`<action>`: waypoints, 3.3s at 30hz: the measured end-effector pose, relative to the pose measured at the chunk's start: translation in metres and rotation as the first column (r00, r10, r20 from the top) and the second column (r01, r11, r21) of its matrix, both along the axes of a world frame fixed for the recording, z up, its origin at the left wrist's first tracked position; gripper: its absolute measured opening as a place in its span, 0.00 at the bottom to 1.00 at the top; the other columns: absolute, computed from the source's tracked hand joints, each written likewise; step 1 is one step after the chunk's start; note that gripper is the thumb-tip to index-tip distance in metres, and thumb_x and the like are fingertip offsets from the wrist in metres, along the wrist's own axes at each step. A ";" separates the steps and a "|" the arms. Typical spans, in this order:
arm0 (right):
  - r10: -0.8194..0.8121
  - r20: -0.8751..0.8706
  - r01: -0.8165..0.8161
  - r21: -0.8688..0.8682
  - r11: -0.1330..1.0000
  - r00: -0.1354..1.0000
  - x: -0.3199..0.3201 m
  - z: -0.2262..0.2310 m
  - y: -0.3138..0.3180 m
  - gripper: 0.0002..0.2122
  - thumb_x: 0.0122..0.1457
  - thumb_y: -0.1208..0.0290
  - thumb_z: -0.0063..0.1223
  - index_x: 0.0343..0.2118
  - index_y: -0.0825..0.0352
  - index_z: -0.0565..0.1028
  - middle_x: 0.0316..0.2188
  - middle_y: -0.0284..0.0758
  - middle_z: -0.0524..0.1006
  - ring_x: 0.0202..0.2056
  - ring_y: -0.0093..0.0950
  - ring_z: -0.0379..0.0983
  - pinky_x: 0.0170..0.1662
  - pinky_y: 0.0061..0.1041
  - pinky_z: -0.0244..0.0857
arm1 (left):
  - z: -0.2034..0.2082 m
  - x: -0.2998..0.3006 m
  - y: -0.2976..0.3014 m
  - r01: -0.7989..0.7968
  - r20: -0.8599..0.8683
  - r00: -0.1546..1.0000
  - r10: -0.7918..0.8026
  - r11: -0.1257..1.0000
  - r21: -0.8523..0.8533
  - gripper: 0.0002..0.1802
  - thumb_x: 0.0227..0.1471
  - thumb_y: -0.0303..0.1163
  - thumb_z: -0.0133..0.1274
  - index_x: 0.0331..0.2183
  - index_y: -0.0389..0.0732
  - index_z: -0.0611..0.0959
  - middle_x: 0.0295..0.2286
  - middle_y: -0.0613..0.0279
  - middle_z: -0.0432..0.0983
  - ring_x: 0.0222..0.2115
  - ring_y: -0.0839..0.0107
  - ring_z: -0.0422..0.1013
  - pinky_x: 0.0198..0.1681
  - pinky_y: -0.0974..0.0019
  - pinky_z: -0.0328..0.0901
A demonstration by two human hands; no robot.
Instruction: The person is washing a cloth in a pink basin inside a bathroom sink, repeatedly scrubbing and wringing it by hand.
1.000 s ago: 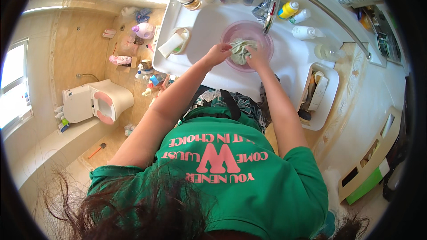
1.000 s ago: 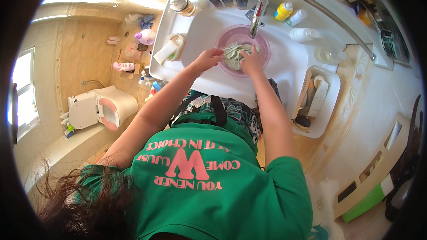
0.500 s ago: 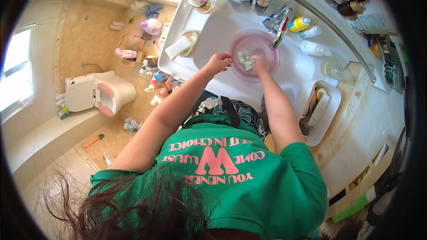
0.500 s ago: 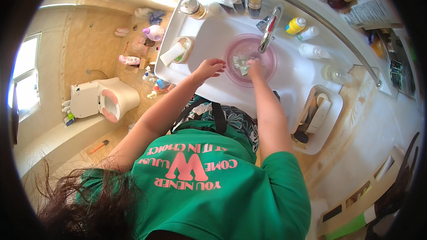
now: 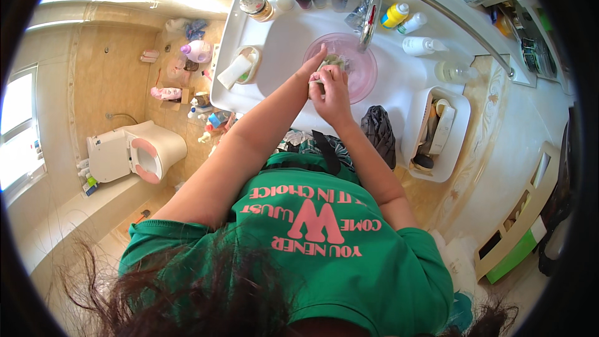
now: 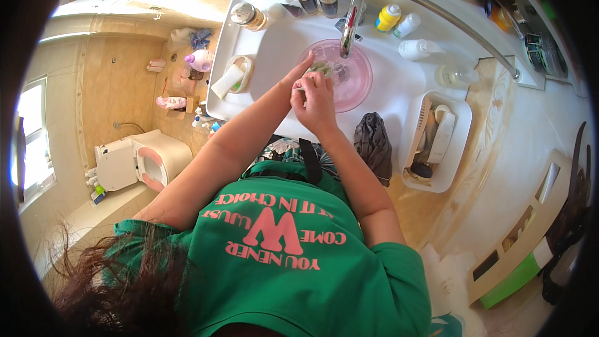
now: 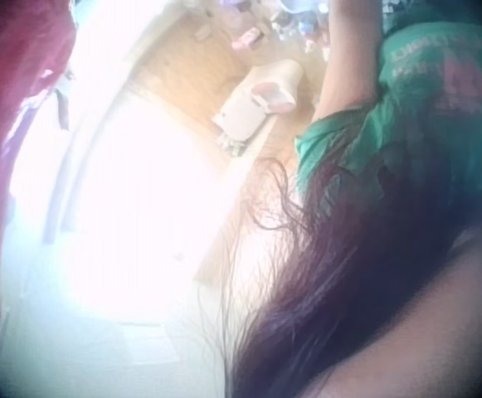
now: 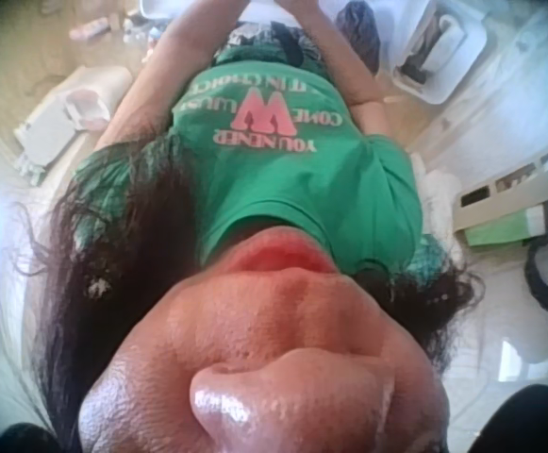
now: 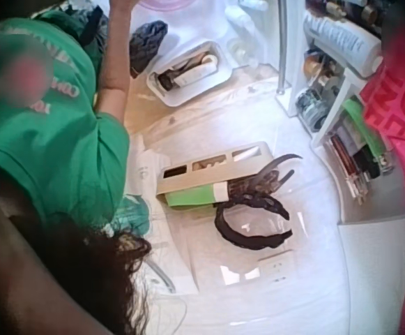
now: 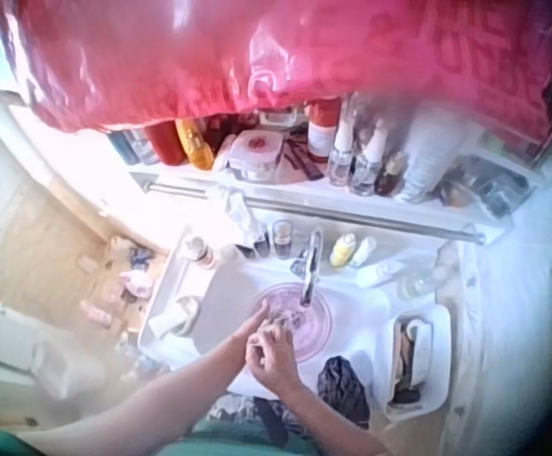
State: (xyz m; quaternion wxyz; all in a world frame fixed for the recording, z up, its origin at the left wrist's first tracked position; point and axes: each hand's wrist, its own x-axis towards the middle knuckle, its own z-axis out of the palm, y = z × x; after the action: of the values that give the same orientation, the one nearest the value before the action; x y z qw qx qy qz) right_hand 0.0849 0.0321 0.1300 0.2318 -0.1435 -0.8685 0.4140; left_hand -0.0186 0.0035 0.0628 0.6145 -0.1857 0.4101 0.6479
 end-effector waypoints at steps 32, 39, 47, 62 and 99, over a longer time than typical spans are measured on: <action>0.053 0.152 0.149 -0.987 0.063 0.987 0.027 -0.049 0.072 0.16 0.53 0.68 0.40 0.45 0.66 0.59 0.41 0.38 0.65 0.40 0.34 0.67 0.37 0.37 0.68 | 0.042 -0.007 -0.034 0.336 -0.661 0.656 -0.364 0.925 -0.176 0.21 0.47 0.38 0.49 0.41 0.37 0.68 0.36 0.57 0.67 0.37 0.69 0.66 0.40 0.65 0.64; -0.077 0.110 0.121 -0.981 0.154 0.991 0.048 -0.029 0.089 0.15 0.52 0.75 0.36 0.44 0.69 0.62 0.41 0.40 0.66 0.41 0.33 0.65 0.41 0.35 0.67 | 0.022 -0.025 -0.053 0.103 -0.550 0.809 -0.210 0.970 -0.219 0.16 0.48 0.36 0.48 0.37 0.37 0.69 0.32 0.59 0.69 0.33 0.70 0.69 0.37 0.68 0.66; -0.317 0.146 0.254 -0.909 0.330 0.937 0.060 -0.037 0.113 0.12 0.52 0.78 0.34 0.40 0.69 0.64 0.36 0.38 0.69 0.35 0.29 0.68 0.32 0.29 0.68 | 0.016 -0.019 -0.051 0.071 -0.381 0.919 -0.105 0.992 -0.102 0.11 0.50 0.34 0.44 0.35 0.39 0.70 0.32 0.60 0.69 0.34 0.70 0.67 0.40 0.66 0.63; 0.071 0.892 -0.431 0.145 0.891 0.447 -0.003 -0.153 0.068 0.16 0.50 0.71 0.39 0.45 0.53 0.64 0.55 0.35 0.50 0.55 0.44 0.43 0.51 0.53 0.45 | 0.009 0.000 -0.070 0.274 -0.457 0.780 -0.427 0.890 -0.364 0.16 0.51 0.36 0.42 0.39 0.37 0.71 0.32 0.60 0.72 0.31 0.73 0.69 0.35 0.72 0.64; -0.078 -0.028 0.077 -0.017 0.997 0.997 -0.017 -0.009 0.015 0.06 0.43 0.82 0.41 0.24 0.62 0.66 0.25 0.35 0.68 0.29 0.38 0.67 0.29 0.33 0.62 | 0.012 0.017 -0.008 -0.171 0.056 0.985 0.165 0.977 0.130 0.18 0.51 0.42 0.32 0.35 0.43 0.72 0.31 0.58 0.69 0.32 0.65 0.67 0.37 0.61 0.63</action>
State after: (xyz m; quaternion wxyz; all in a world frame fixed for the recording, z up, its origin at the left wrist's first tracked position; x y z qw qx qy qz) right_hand 0.0675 0.0476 0.1214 0.2591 -0.1730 -0.8554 0.4138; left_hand -0.0015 -0.0045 0.0746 0.5775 -0.1923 0.3345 0.7194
